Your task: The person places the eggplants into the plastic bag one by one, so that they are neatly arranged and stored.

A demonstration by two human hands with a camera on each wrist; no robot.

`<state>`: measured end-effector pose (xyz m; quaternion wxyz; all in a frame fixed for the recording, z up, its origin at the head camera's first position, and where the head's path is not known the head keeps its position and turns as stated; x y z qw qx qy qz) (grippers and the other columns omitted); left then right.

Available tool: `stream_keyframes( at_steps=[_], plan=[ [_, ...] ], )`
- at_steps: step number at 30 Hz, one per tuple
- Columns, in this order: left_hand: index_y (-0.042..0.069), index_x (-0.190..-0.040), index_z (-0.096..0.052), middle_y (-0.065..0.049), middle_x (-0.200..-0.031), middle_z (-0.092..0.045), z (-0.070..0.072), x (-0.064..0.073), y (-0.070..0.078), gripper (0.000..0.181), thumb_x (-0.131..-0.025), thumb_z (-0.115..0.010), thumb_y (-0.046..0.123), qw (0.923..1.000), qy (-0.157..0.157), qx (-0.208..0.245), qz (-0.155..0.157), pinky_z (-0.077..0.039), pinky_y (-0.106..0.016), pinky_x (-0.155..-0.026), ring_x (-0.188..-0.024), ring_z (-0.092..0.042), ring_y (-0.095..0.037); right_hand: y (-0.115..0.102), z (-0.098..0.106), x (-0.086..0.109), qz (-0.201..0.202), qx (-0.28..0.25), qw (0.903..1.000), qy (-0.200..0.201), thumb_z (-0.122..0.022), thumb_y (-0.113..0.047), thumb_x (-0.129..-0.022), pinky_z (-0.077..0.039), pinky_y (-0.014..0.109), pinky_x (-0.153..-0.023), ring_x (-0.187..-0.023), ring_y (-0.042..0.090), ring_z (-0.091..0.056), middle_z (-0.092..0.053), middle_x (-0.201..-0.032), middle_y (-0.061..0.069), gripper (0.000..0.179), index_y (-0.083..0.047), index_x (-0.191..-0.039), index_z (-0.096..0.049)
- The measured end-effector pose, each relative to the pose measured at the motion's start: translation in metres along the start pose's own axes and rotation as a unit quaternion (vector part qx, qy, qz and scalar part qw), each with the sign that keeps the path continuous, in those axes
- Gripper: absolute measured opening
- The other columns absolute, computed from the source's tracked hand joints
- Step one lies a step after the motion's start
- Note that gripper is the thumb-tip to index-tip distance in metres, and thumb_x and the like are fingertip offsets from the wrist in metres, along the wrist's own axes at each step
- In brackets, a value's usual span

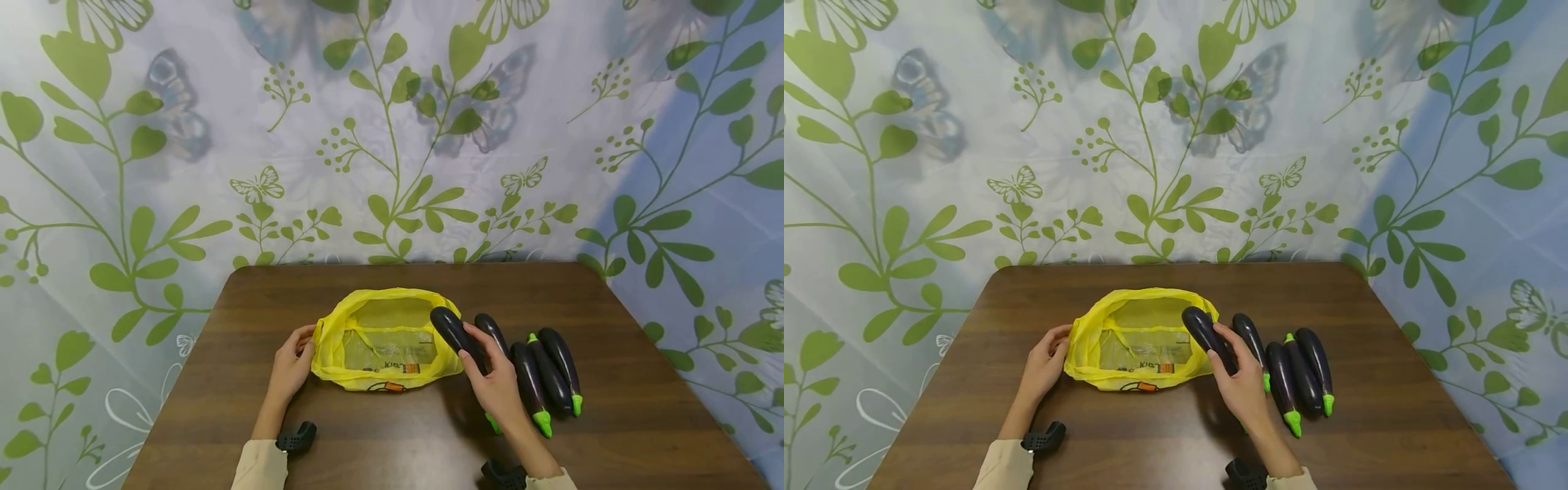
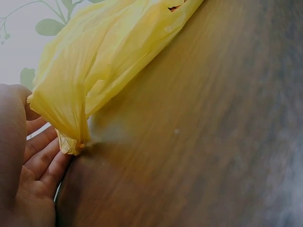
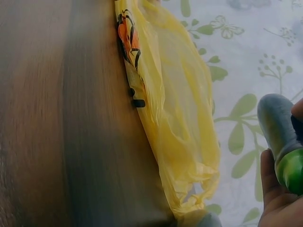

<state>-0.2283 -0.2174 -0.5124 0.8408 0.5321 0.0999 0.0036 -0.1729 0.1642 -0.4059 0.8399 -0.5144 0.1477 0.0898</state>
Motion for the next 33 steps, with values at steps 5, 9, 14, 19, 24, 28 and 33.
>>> stream_keyframes(
  at_steps=[5, 9, 14, 19, 24, 28, 33],
  plan=[
    [0.016, -0.132, -0.056, -0.005, -0.125, -0.062, 0.0, 0.001, 0.0, 0.033, -0.1, -0.051, 0.022, 1.0, 0.003, 0.004, 0.002, -0.049, -0.02, -0.087, -0.11, -0.06, -0.016, 0.018, -0.007, -0.002, -0.007, -0.005, 1.0, 0.004, -0.065, -0.014, -0.092, -0.048, 0.016, -0.084, -0.104, 0.019, -0.058, -0.057, -0.135, 0.005, 0.047, -0.018, -0.137, -0.052],
    [0.015, -0.131, -0.056, -0.005, -0.124, -0.062, 0.0, 0.0, 0.0, 0.032, -0.1, -0.051, 0.021, 1.0, 0.006, 0.001, -0.001, -0.05, -0.019, -0.086, -0.109, -0.061, -0.016, 0.035, -0.014, -0.003, -0.009, -0.01, 0.9999, 0.004, -0.066, -0.02, -0.092, -0.05, 0.019, -0.076, -0.096, 0.017, -0.057, -0.057, -0.133, 0.0, 0.047, -0.026, -0.136, -0.053],
    [0.016, -0.132, -0.055, -0.005, -0.125, -0.062, 0.0, -0.001, -0.001, 0.033, -0.1, -0.05, 0.023, 1.0, 0.004, -0.008, -0.002, -0.05, -0.02, -0.086, -0.11, -0.061, -0.017, 0.04, -0.02, -0.004, 0.002, -0.02, 0.9998, 0.004, -0.066, -0.026, -0.092, -0.049, 0.024, -0.062, -0.085, 0.021, -0.056, -0.06, -0.128, -0.002, 0.044, -0.031, -0.134, -0.053],
    [0.016, -0.132, -0.055, -0.004, -0.127, -0.06, 0.0, 0.0, 0.0, 0.033, -0.101, -0.05, 0.024, 1.0, 0.001, -0.007, 0.003, -0.051, -0.024, -0.088, -0.111, -0.06, -0.017, 0.04, -0.026, -0.005, 0.002, -0.023, 0.9997, -0.005, -0.065, -0.028, -0.093, -0.051, 0.021, -0.07, -0.092, 0.021, -0.058, -0.058, -0.129, -0.002, 0.044, -0.031, -0.135, -0.053],
    [0.015, -0.133, -0.054, -0.005, -0.128, -0.06, -0.001, 0.0, 0.001, 0.034, -0.101, -0.049, 0.026, 1.0, -0.004, -0.005, 0.0, -0.052, -0.029, -0.089, -0.112, -0.06, -0.017, 0.04, -0.031, -0.005, 0.005, -0.029, 0.9995, -0.014, -0.063, -0.028, -0.094, -0.051, 0.02, -0.076, -0.099, 0.022, -0.059, -0.057, -0.131, 0.0, 0.043, -0.028, -0.136, -0.052],
    [0.016, -0.133, -0.055, -0.005, -0.128, -0.06, -0.001, -0.002, 0.001, 0.034, -0.101, -0.049, 0.027, 1.0, -0.003, -0.007, -0.002, -0.051, -0.023, -0.088, -0.111, -0.06, -0.017, 0.032, -0.032, -0.005, -0.014, -0.036, 0.9991, -0.017, -0.063, -0.026, -0.094, -0.052, 0.021, -0.076, -0.1, 0.022, -0.059, -0.057, -0.131, 0.001, 0.043, -0.026, -0.135, -0.053],
    [0.016, -0.131, -0.055, -0.003, -0.126, -0.061, -0.001, -0.002, -0.001, 0.033, -0.1, -0.05, 0.027, 0.9999, 0.0, -0.014, 0.005, -0.05, -0.019, -0.087, -0.109, -0.06, -0.014, 0.006, -0.031, -0.005, -0.042, -0.04, 0.9979, -0.03, -0.063, -0.017, -0.094, -0.051, 0.021, -0.08, -0.105, 0.024, -0.058, -0.056, -0.133, 0.009, 0.042, -0.014, -0.135, -0.054]
  ],
)
Point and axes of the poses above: each hand's wrist, its own x-axis away from the middle knuckle, its own z-axis out of the back of the hand, y = z × x, the point moved 8 cm from there along -x, towards the middle knuckle
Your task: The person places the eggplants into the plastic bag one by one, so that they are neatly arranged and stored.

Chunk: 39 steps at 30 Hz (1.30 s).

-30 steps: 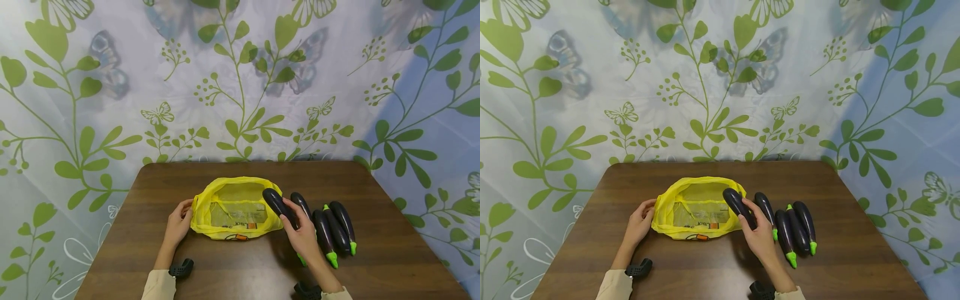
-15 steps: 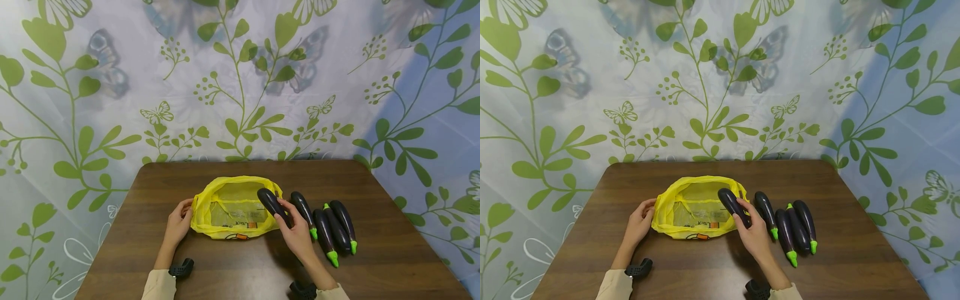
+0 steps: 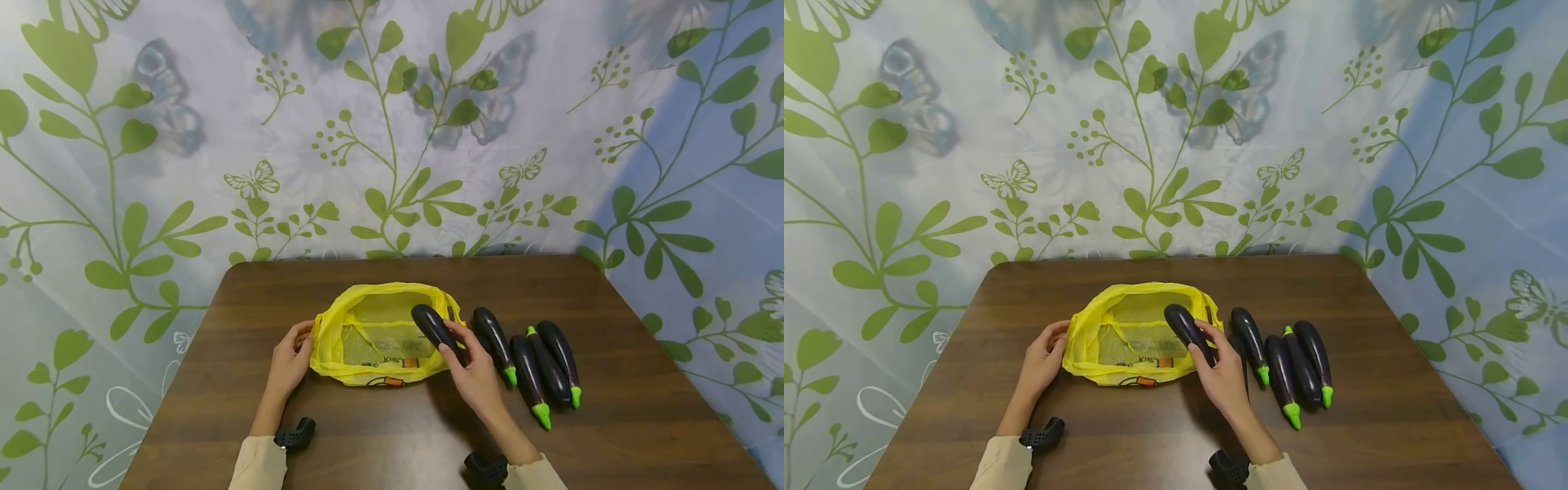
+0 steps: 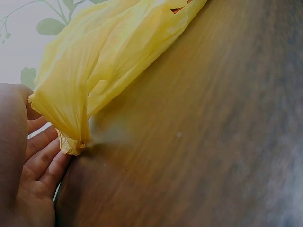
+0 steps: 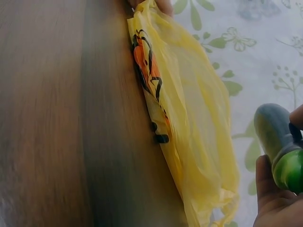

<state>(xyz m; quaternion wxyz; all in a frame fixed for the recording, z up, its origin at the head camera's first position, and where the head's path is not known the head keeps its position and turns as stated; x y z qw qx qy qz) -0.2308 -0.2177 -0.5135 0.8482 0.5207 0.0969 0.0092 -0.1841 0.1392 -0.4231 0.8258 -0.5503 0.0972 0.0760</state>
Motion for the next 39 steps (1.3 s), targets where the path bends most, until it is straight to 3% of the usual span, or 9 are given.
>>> stream_keyframes(
  at_steps=[7, 17, 24, 32, 39],
  plan=[
    [0.017, -0.131, -0.055, -0.003, -0.126, -0.061, 0.0, -0.001, -0.001, 0.033, -0.1, -0.05, 0.029, 1.0, 0.0, -0.003, 0.002, -0.05, -0.022, -0.087, -0.11, -0.06, -0.014, -0.003, -0.008, -0.002, -0.001, -0.019, 0.9998, 0.0, -0.065, -0.013, -0.092, -0.05, 0.024, -0.067, -0.09, 0.025, -0.058, -0.06, -0.124, 0.01, 0.042, -0.014, -0.133, -0.056],
    [0.017, -0.132, -0.055, -0.004, -0.126, -0.061, 0.001, 0.001, 0.001, 0.034, -0.101, -0.049, 0.028, 1.0, -0.004, 0.002, 0.0, -0.051, -0.024, -0.088, -0.11, -0.06, -0.016, 0.001, -0.02, -0.005, -0.004, -0.031, 0.9994, -0.015, -0.063, -0.014, -0.093, -0.052, 0.022, -0.076, -0.097, 0.024, -0.059, -0.059, -0.127, 0.011, 0.042, -0.011, -0.134, -0.054],
    [0.018, -0.132, -0.055, -0.005, -0.128, -0.06, 0.0, 0.002, -0.001, 0.035, -0.101, -0.048, 0.031, 0.9999, -0.007, 0.011, -0.002, -0.05, -0.021, -0.088, -0.112, -0.06, -0.017, 0.035, -0.035, -0.013, -0.009, -0.059, 0.9982, -0.006, -0.064, -0.026, -0.093, -0.051, 0.023, -0.086, -0.109, 0.018, -0.057, -0.057, -0.13, 0.002, 0.041, -0.025, -0.133, -0.055],
    [0.017, -0.132, -0.055, -0.005, -0.128, -0.06, 0.003, -0.001, 0.0, 0.033, -0.101, -0.049, 0.026, 0.9999, -0.004, 0.014, -0.005, -0.051, -0.026, -0.091, -0.112, -0.06, -0.018, 0.034, -0.047, -0.017, 0.009, -0.066, 0.9976, -0.016, -0.064, -0.034, -0.093, -0.051, 0.025, -0.09, -0.113, 0.017, -0.056, -0.057, -0.13, -0.003, 0.042, -0.026, -0.133, -0.054],
    [0.019, -0.13, -0.056, -0.003, -0.121, -0.064, 0.002, 0.001, -0.001, 0.031, -0.1, -0.051, 0.024, 1.0, 0.001, 0.003, 0.003, -0.051, -0.024, -0.085, -0.108, -0.061, -0.015, 0.04, -0.055, -0.015, -0.03, -0.065, 0.997, -0.029, -0.063, -0.036, -0.093, -0.051, 0.023, -0.085, -0.109, 0.017, -0.057, -0.056, -0.131, -0.003, 0.041, -0.032, -0.133, -0.054]
  ],
)
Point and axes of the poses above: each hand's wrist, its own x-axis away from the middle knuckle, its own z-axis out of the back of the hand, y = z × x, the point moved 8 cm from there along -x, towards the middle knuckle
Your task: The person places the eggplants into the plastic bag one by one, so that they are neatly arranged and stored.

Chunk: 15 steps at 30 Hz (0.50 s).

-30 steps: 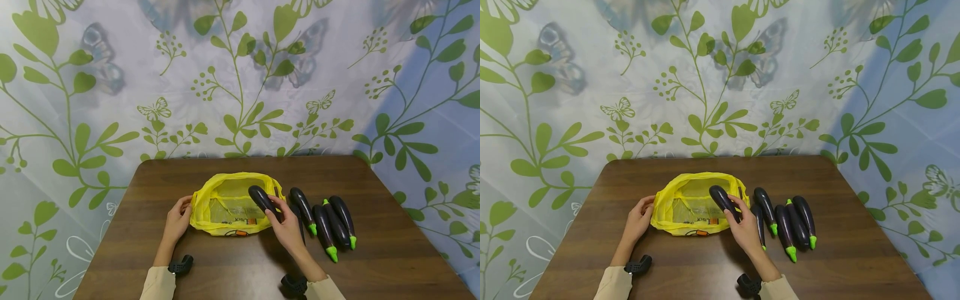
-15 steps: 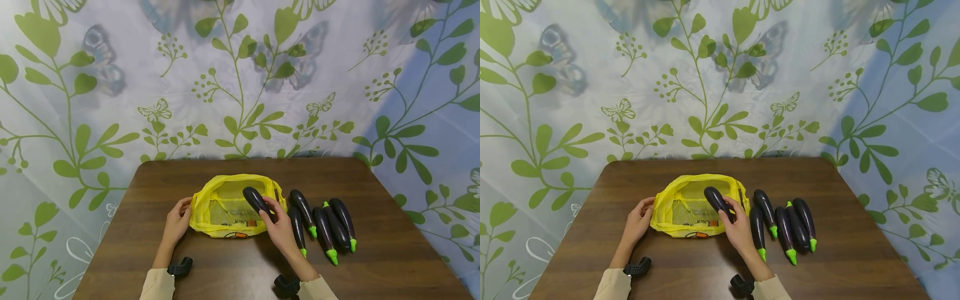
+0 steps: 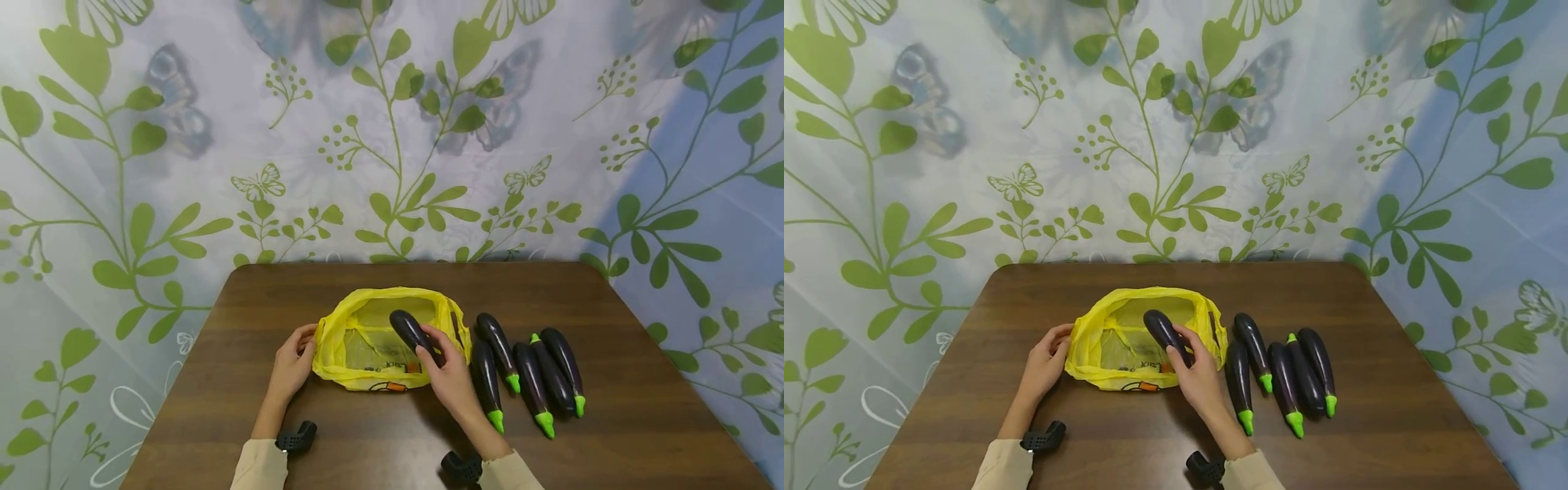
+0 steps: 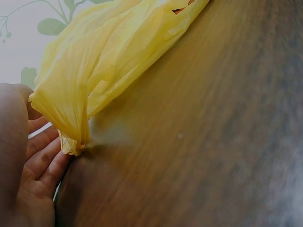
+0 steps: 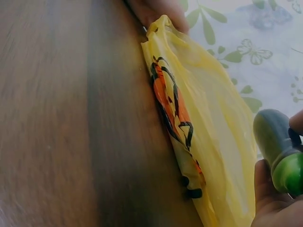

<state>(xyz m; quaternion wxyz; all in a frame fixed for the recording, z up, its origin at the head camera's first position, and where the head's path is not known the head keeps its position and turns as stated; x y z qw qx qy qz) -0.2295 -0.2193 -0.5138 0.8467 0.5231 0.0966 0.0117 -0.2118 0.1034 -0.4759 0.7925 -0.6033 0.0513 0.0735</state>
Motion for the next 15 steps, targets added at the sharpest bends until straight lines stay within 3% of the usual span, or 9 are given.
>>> stream_keyframes(
  at_steps=[8, 15],
  plan=[
    [0.019, -0.13, -0.057, -0.003, -0.122, -0.063, -0.001, 0.003, 0.0, 0.031, -0.1, -0.052, 0.024, 1.0, -0.003, 0.003, 0.003, -0.051, -0.023, -0.086, -0.108, -0.061, -0.015, -0.018, -0.008, 0.009, -0.02, -0.017, 0.9996, -0.013, -0.062, -0.019, -0.094, -0.052, 0.023, -0.08, -0.108, 0.023, -0.057, -0.057, -0.131, 0.01, 0.041, -0.012, -0.134, -0.054],
    [0.016, -0.128, -0.059, -0.006, -0.12, -0.064, 0.001, 0.002, 0.004, 0.03, -0.099, -0.054, 0.021, 0.9998, 0.013, 0.008, -0.01, -0.05, -0.02, -0.084, -0.106, -0.062, -0.018, -0.027, -0.012, 0.012, -0.004, -0.021, 0.9997, -0.009, -0.062, -0.015, -0.094, -0.052, 0.026, -0.079, -0.108, 0.026, -0.058, -0.059, -0.13, 0.011, 0.037, -0.01, -0.131, -0.057]
  ],
)
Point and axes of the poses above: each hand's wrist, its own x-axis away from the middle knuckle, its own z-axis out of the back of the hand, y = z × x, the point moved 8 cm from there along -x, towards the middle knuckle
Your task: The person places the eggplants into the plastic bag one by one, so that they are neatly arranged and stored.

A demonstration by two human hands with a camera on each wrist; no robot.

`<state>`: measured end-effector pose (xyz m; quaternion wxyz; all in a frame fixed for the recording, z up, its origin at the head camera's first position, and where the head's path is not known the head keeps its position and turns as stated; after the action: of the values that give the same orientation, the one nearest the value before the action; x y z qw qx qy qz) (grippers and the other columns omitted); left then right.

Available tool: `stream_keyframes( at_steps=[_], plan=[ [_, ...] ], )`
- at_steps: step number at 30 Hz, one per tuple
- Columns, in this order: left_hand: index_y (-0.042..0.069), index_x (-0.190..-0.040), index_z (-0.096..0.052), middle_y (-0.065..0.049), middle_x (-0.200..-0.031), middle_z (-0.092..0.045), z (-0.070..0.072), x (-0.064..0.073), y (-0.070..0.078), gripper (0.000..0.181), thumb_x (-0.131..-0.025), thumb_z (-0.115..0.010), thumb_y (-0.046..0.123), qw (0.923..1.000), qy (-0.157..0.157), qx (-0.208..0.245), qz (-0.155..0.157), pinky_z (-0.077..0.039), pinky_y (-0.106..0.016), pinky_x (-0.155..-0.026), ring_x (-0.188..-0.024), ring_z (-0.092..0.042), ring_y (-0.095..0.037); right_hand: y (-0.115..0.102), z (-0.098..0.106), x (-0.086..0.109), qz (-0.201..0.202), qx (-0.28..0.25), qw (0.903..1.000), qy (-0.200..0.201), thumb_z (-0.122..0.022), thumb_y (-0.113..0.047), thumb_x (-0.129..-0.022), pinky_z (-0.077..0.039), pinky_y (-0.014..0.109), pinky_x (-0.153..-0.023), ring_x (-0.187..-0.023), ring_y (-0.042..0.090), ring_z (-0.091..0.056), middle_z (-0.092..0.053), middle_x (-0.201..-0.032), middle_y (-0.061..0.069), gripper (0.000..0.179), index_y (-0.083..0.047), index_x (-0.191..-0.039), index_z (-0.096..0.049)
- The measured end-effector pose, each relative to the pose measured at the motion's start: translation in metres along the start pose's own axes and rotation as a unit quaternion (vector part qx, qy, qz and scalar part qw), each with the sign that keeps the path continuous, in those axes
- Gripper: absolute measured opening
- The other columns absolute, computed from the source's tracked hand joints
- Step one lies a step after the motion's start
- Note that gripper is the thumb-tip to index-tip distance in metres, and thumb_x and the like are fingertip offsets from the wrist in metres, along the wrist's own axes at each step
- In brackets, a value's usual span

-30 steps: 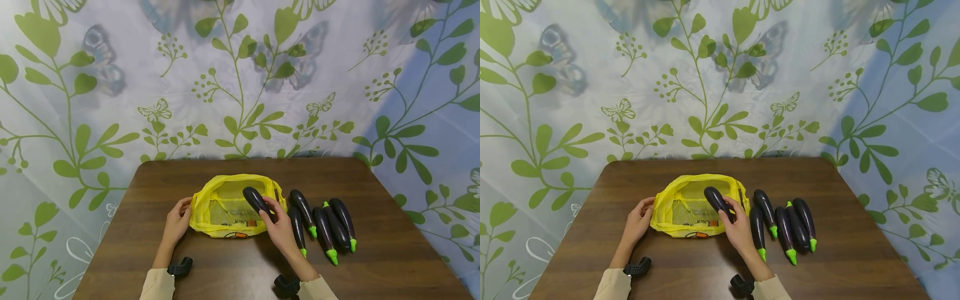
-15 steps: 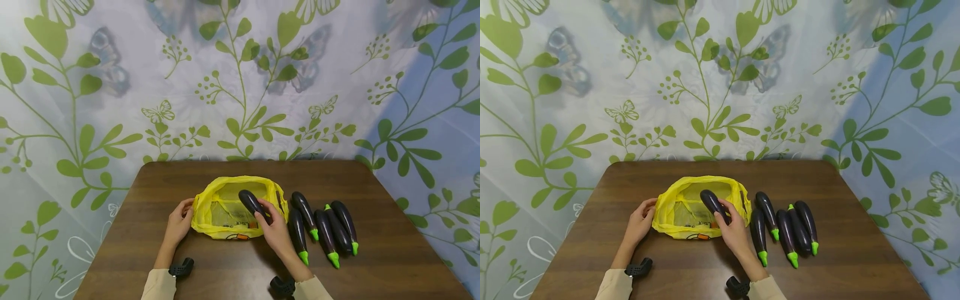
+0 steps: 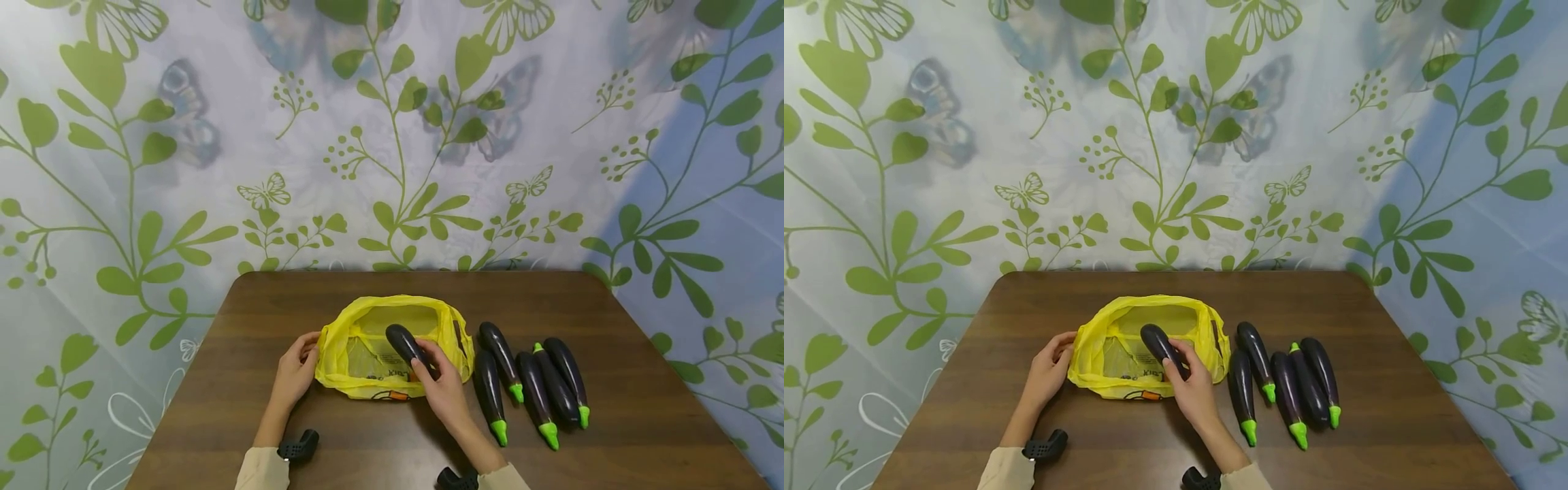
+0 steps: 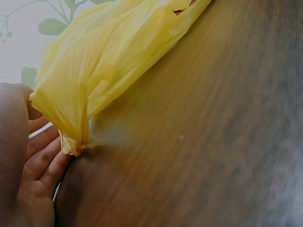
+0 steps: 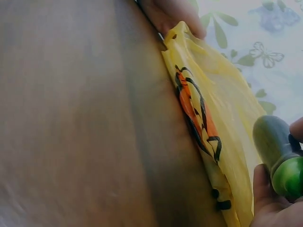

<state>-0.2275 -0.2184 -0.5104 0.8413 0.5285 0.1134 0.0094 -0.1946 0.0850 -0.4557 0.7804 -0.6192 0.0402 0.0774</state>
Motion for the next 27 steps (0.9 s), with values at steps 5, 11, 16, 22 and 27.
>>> stream_keyframes(
  at_steps=[5, 11, 16, 22, 27],
  plan=[
    [0.015, -0.128, -0.059, -0.006, -0.121, -0.064, -0.001, 0.0, -0.001, 0.03, -0.099, -0.054, 0.02, 1.0, -0.003, 0.004, 0.005, -0.05, -0.021, -0.085, -0.106, -0.062, -0.016, 0.015, -0.004, 0.0, -0.016, 0.002, 0.9999, 0.004, -0.061, -0.023, -0.095, -0.053, 0.027, -0.076, -0.1, 0.028, -0.061, -0.058, -0.132, 0.005, 0.036, -0.02, -0.131, -0.059],
    [0.017, -0.128, -0.058, -0.003, -0.121, -0.064, -0.002, 0.0, -0.001, 0.03, -0.099, -0.052, 0.022, 1.0, -0.006, -0.001, 0.004, -0.051, -0.024, -0.086, -0.106, -0.062, -0.015, 0.01, -0.008, 0.001, -0.026, 0.014, 0.9995, -0.006, -0.059, -0.022, -0.096, -0.052, 0.028, -0.076, -0.097, 0.032, -0.061, -0.057, -0.134, 0.006, 0.038, -0.019, -0.134, -0.057],
    [0.017, -0.128, -0.058, -0.003, -0.123, -0.063, -0.002, -0.001, -0.002, 0.03, -0.1, -0.052, 0.022, 0.9999, -0.009, -0.004, -0.004, -0.052, -0.028, -0.088, -0.108, -0.062, -0.015, 0.004, -0.01, -0.001, -0.025, 0.042, 0.9987, -0.016, -0.058, -0.019, -0.097, -0.046, 0.031, -0.088, -0.113, 0.02, -0.055, -0.055, -0.139, 0.004, 0.039, -0.019, -0.136, -0.055],
    [0.016, -0.129, -0.058, -0.003, -0.124, -0.062, -0.002, -0.002, -0.002, 0.03, -0.1, -0.051, 0.024, 0.9999, -0.008, -0.012, -0.006, -0.052, -0.031, -0.089, -0.109, -0.061, -0.015, 0.0, -0.016, -0.004, -0.031, 0.044, 0.9978, -0.039, -0.053, -0.007, -0.095, -0.043, 0.028, -0.074, -0.096, 0.02, -0.053, -0.053, -0.138, 0.004, 0.046, -0.019, -0.139, -0.052],
    [0.016, -0.128, -0.058, -0.003, -0.123, -0.063, -0.001, -0.002, -0.002, 0.03, -0.1, -0.052, 0.023, 0.9999, -0.007, -0.012, -0.002, -0.052, -0.029, -0.089, -0.108, -0.062, -0.015, 0.012, -0.021, -0.008, -0.036, 0.039, 0.9975, -0.047, -0.053, -0.009, -0.096, -0.044, 0.029, -0.076, -0.1, 0.02, -0.053, -0.05, -0.141, 0.004, 0.046, -0.018, -0.141, -0.049]
  ],
)
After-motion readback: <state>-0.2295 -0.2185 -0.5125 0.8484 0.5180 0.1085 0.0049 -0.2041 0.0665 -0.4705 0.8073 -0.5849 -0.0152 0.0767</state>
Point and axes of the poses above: each hand's wrist, its own x-axis away from the middle knuckle, its own z-axis out of the back of the hand, y = z × x, the point moved 8 cm from there along -x, towards the middle knuckle
